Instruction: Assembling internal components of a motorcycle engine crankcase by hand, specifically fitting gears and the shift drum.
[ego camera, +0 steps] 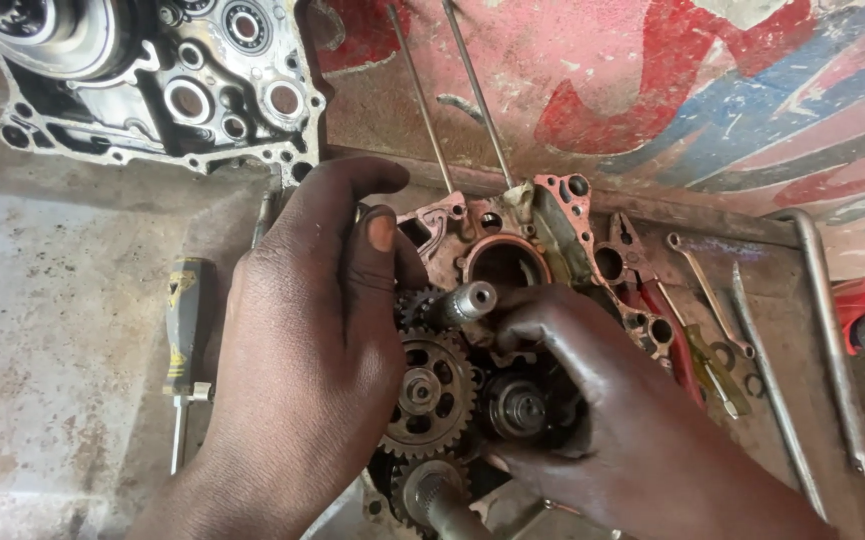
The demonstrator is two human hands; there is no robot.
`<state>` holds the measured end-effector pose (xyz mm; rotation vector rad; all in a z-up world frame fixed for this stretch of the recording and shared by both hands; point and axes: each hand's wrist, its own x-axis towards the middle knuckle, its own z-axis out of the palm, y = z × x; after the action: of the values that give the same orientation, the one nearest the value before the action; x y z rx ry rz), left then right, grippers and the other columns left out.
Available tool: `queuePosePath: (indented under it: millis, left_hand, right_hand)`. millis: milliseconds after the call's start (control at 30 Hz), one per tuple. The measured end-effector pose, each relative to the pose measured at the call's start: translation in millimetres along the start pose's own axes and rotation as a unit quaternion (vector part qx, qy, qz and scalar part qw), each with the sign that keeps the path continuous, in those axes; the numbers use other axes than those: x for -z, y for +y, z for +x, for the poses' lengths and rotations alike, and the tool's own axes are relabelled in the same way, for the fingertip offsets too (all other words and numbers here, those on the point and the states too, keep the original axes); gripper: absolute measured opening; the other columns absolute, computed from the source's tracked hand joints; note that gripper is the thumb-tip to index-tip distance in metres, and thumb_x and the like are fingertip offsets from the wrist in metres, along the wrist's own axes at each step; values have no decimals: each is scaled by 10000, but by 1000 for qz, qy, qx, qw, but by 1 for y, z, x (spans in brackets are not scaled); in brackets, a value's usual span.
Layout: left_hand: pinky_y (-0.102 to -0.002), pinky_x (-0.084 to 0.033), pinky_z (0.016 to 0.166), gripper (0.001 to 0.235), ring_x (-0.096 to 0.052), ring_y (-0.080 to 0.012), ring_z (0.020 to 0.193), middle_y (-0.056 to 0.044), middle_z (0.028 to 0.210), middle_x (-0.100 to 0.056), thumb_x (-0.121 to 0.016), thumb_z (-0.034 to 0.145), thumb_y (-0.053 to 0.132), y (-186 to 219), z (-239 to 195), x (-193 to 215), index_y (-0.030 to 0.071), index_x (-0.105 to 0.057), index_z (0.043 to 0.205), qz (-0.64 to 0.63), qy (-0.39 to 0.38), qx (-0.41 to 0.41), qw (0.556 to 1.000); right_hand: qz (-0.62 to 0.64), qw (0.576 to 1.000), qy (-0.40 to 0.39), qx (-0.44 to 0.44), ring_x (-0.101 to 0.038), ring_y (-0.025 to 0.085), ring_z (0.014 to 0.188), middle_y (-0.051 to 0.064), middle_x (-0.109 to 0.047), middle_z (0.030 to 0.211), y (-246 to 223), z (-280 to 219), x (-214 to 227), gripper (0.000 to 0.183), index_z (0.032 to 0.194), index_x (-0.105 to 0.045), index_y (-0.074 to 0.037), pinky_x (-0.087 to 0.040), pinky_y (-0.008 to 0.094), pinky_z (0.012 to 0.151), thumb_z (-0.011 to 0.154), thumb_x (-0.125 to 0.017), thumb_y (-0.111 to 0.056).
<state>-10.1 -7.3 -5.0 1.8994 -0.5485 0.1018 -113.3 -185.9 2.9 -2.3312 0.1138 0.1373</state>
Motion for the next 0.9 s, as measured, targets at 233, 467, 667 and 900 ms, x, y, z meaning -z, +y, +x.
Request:
queuePosePath:
  millis: [233, 467, 667, 900]
  left_hand:
    - [-345, -484, 665, 300, -664, -169, 672, 31, 740, -692, -380, 1041, 243, -3, 1, 2, 105, -592, 1204, 5, 8, -4, 1000]
    - [-343, -499, 648, 326, -694, -163, 662, 39, 731, -710, -351, 1040, 306, -1, 1, 6, 122, -583, 1177, -19, 9, 2, 1000]
    - [-379, -504, 623, 277, -710, -189, 660, 32, 725, -709, -378, 1024, 269, 0, 0, 4, 147, -596, 1143, -12, 7, 16, 1000]
    - [-365, -505, 593, 250, -697, -184, 624, 26, 714, -696, -394, 1014, 225, 4, 1, 8, 148, -617, 1099, -41, 5, 13, 999]
  right_hand:
    - [-58, 998, 11, 38, -690, 86, 1139, -46, -704, 1263, 14, -2, 9, 618, 1046, -693, -174, -458, 261, 947, 535, -1040, -199]
    - [-133, 985, 52, 101, -631, 180, 1252, 34, -595, 1364, 11, -2, -13, 628, 1152, -732, -153, -477, 309, 1016, 553, -910, -211]
    - [-164, 974, 137, 81, -577, 258, 1230, 64, -588, 1351, -1, -3, -37, 594, 1174, -720, -150, -458, 376, 1010, 581, -758, -142]
    - [-102, 974, 175, 104, -616, 229, 1257, 62, -619, 1301, -3, 1, -45, 500, 1061, -736, -87, -437, 350, 1074, 568, -654, -61]
